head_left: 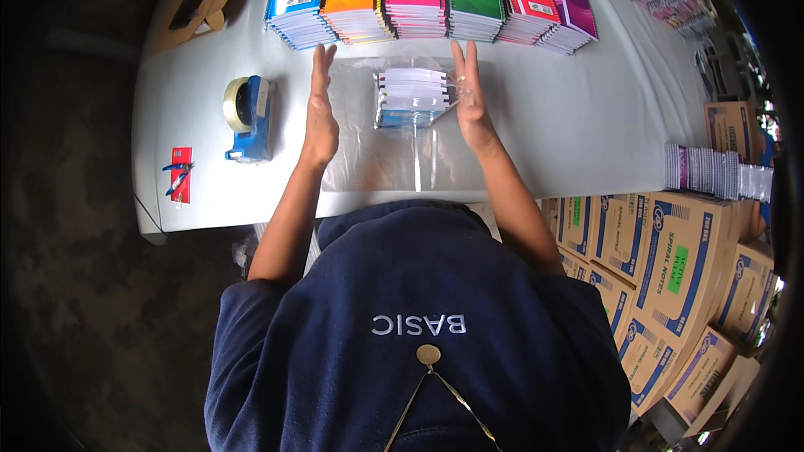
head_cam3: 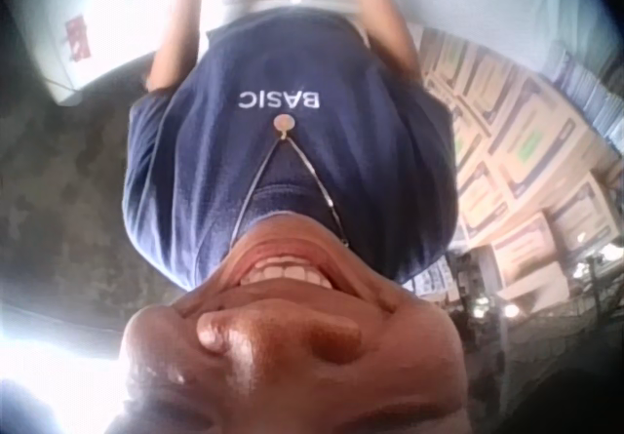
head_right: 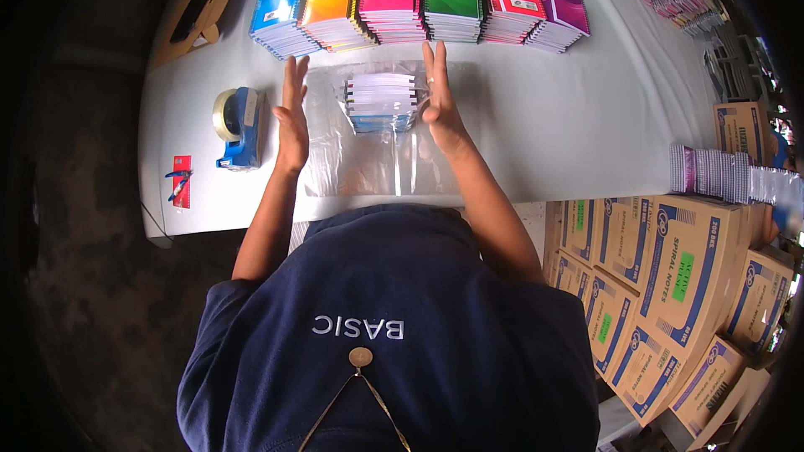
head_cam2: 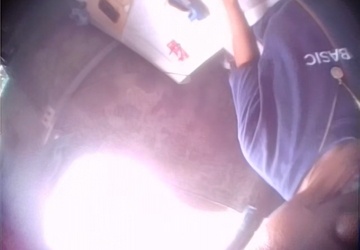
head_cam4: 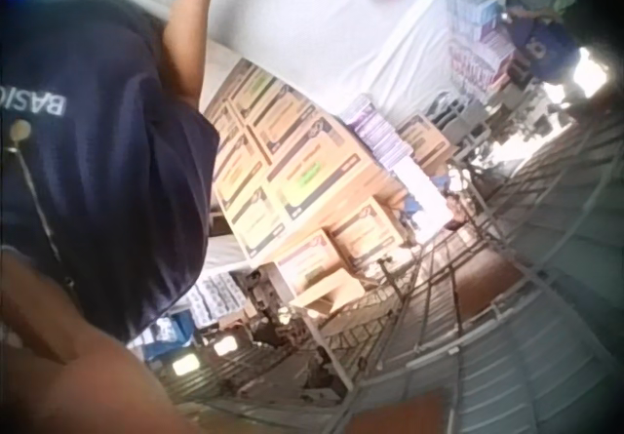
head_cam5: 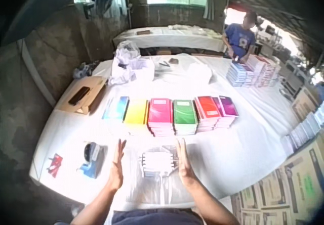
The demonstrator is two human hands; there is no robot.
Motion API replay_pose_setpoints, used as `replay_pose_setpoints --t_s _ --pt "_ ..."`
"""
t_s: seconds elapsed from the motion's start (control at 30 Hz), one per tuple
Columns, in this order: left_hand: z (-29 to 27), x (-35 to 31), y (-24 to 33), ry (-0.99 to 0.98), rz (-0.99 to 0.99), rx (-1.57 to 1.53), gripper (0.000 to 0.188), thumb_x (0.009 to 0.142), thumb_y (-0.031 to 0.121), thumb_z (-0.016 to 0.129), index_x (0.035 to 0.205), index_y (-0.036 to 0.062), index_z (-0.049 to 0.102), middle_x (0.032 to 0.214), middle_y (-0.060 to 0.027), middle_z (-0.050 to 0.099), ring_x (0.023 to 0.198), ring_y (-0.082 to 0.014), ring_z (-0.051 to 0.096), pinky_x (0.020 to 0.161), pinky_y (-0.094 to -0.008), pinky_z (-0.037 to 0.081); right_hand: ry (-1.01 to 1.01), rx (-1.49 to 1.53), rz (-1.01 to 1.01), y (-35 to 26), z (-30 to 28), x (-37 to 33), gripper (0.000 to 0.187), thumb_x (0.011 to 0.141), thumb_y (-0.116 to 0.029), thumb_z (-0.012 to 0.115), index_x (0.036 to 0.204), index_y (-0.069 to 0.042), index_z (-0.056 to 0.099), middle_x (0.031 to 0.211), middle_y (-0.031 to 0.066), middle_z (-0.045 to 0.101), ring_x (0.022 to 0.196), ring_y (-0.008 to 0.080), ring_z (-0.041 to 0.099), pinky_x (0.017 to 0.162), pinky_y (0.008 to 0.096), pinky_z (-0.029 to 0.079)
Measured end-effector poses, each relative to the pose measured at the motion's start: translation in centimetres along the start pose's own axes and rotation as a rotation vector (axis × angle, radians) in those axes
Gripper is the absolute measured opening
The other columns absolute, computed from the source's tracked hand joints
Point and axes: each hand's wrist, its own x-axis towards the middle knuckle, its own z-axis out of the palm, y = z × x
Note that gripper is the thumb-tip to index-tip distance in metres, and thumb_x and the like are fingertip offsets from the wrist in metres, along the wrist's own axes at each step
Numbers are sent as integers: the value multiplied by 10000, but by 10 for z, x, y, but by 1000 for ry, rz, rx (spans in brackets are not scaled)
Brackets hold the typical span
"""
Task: The person stacks notebooks into small piles by color, places a stack into a plastic bag, and then folds and tapes the bag shut.
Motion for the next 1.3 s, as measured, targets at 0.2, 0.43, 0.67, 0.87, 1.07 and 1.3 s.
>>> replay_pose_setpoints --t_s 0.2,0.43,0.67,0.87,1.07,1.3 --pt "28 -29 -22 -146 -61 -18 894 878 624 397 1478 66 40 1515 -172 143 1389 -305 167 1120 -423 137 112 -277 -55 28 21 -20 1064 652 -288 845 1443 -56 170 1372 174 378 1247 257 407 1036 367 339" --pt "54 -39 -10 170 -40 167 488 935 202 528 1358 4 390 1374 -213 423 1252 -317 432 1012 -378 352 413 -264 6 20 52 -4 490 853 -154 652 1275 6 463 1132 117 561 980 144 543 864 278 448" --pt "60 -44 2 183 245 783 362 867 251 613 1212 139 602 1326 -38 518 1286 -253 345 1005 -410 223 515 -304 49 26 58 -3 420 882 -150 597 1257 4 490 1110 117 577 981 186 557 844 303 447" --pt "56 -36 17 -13 227 796 757 901 620 302 1415 64 287 1371 -69 473 1352 -312 266 1059 -513 42 308 -1066 -49 8 52 -20 643 901 -330 503 1389 31 294 1386 194 271 1307 401 194 1068 536 138" --pt "46 -31 27 -124 89 471 887 912 601 280 1439 -37 -39 1400 -148 421 1391 -343 192 1061 -587 -61 87 -1252 -260 4 73 -45 559 861 -183 520 1359 16 365 1333 164 408 1280 333 337 1080 496 190" --pt "4 61 16 -375 213 774 447 838 263 629 1234 68 561 1068 -81 661 1169 -271 497 1074 -508 136 34 -1377 -306 -11 72 -33 374 816 -120 577 1180 -40 561 1250 72 522 1210 230 450 1048 392 312"
